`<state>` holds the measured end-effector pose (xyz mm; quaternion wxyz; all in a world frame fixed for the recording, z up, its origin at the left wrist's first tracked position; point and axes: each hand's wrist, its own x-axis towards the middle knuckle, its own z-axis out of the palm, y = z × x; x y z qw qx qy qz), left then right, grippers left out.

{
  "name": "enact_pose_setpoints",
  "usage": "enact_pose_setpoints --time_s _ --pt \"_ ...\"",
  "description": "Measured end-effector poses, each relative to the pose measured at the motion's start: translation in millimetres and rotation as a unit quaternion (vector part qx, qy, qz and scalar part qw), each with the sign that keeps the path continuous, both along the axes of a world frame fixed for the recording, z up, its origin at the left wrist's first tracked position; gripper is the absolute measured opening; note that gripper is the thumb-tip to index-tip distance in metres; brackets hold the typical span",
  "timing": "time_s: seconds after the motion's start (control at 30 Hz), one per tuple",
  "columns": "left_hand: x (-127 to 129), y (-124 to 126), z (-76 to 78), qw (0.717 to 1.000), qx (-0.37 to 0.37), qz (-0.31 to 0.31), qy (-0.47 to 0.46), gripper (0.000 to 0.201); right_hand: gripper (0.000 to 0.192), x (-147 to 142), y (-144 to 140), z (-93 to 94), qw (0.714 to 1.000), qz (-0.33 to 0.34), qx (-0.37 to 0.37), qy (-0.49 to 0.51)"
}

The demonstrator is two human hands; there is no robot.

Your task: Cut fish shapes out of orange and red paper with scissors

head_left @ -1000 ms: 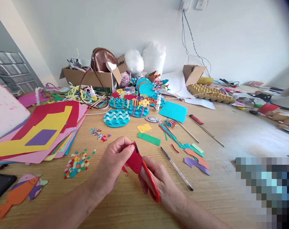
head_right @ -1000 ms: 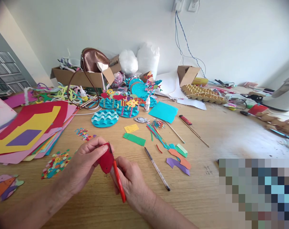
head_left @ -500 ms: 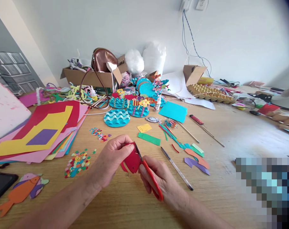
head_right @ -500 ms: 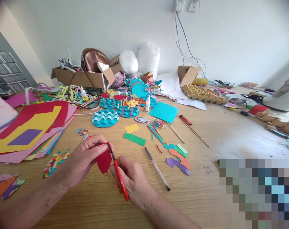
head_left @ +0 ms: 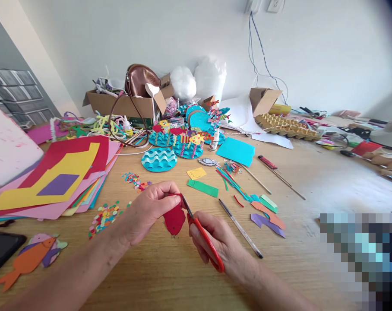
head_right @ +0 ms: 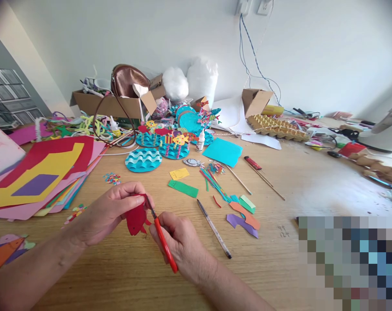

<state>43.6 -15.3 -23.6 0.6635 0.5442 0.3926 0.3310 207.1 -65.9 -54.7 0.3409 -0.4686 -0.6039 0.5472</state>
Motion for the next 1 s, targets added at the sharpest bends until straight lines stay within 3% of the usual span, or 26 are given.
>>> enact_pose_setpoints --time_s 0.2,0.43,0.77,1.0 --pt "-7.1 7.0 0.7 0.999 0.002 -0.041 0.019 0.011 0.044 0.5 1.6 4.5 1.0 0.008 0.009 -0.023" --pt "-11.2 8.6 0.3 0.998 0.0 -0.061 -0.001 0.014 0.044 0.9 0.5 -1.3 0.999 0.021 -0.036 0.019" --pt "-8.3 -5.4 -6.2 0.999 -0.003 0.027 -0.03 0.011 0.042 1.5 -1.4 -4.7 0.997 0.041 -0.053 0.039" --pt "-9.8 -2.2 -6.5 0.999 -0.002 0.036 -0.024 0.009 0.039 0.9 -0.5 -3.6 0.998 0.042 -0.054 0.016"
